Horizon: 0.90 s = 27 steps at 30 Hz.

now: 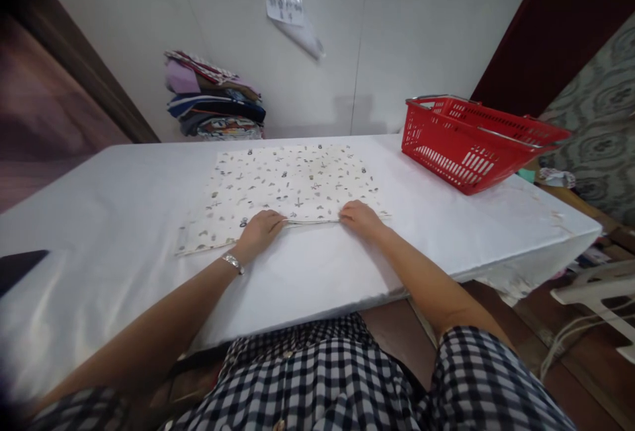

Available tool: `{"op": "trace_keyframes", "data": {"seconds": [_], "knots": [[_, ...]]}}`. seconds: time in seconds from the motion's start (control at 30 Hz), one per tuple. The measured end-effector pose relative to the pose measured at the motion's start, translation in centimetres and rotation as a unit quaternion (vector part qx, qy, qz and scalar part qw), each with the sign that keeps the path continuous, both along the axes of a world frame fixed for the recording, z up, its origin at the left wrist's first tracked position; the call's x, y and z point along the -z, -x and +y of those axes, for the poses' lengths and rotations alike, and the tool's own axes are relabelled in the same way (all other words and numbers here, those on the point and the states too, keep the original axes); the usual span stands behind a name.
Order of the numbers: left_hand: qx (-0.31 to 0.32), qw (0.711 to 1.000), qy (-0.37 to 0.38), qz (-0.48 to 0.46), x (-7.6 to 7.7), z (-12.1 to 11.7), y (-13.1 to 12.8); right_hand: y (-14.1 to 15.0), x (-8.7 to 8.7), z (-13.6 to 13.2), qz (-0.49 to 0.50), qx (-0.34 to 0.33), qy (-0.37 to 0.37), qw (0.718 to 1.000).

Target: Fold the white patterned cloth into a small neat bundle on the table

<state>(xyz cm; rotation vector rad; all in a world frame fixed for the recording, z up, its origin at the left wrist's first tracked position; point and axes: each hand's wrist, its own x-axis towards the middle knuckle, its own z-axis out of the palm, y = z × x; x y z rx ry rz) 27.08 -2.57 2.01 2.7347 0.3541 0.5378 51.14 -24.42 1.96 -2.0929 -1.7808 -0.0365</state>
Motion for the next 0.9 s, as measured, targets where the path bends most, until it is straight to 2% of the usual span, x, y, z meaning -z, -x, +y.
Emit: {"op": "trace_keyframes", "data": {"seconds": [0.1, 0.2, 0.37, 0.57, 0.73, 0.9], "knots": [[-0.005, 1.0, -0.012, 0.008, 0.0, -0.2, 0.1, 0.1, 0.3, 0.6, -0.02, -0.013, -0.018, 1.0], [-0.001, 0.998, -0.056, 0.018, 0.3, -0.4, -0.2, 0.6, 0.7, 1.0, -0.032, -0.019, -0.053, 0.998], [0.03, 0.993, -0.11, 0.022, 0.7, -1.5, -1.8, 1.2, 1.4, 1.3, -0.044, -0.009, -0.102, 0.994], [0.019, 0.995, -0.096, 0.032, 0.4, -2.6, -3.7, 1.6, 1.5, 1.1, -0.069, -0.008, -0.1, 0.993], [-0.02, 0.997, -0.072, 0.024, 0.5, -2.7, -3.9, 2.1, 1.3, 0.9, -0.105, -0.023, -0.082, 0.991], [-0.028, 0.997, -0.059, 0.028, 0.5, -2.7, -4.0, 1.9, 1.7, 1.2, -0.125, -0.003, -0.07, 0.99]]}}
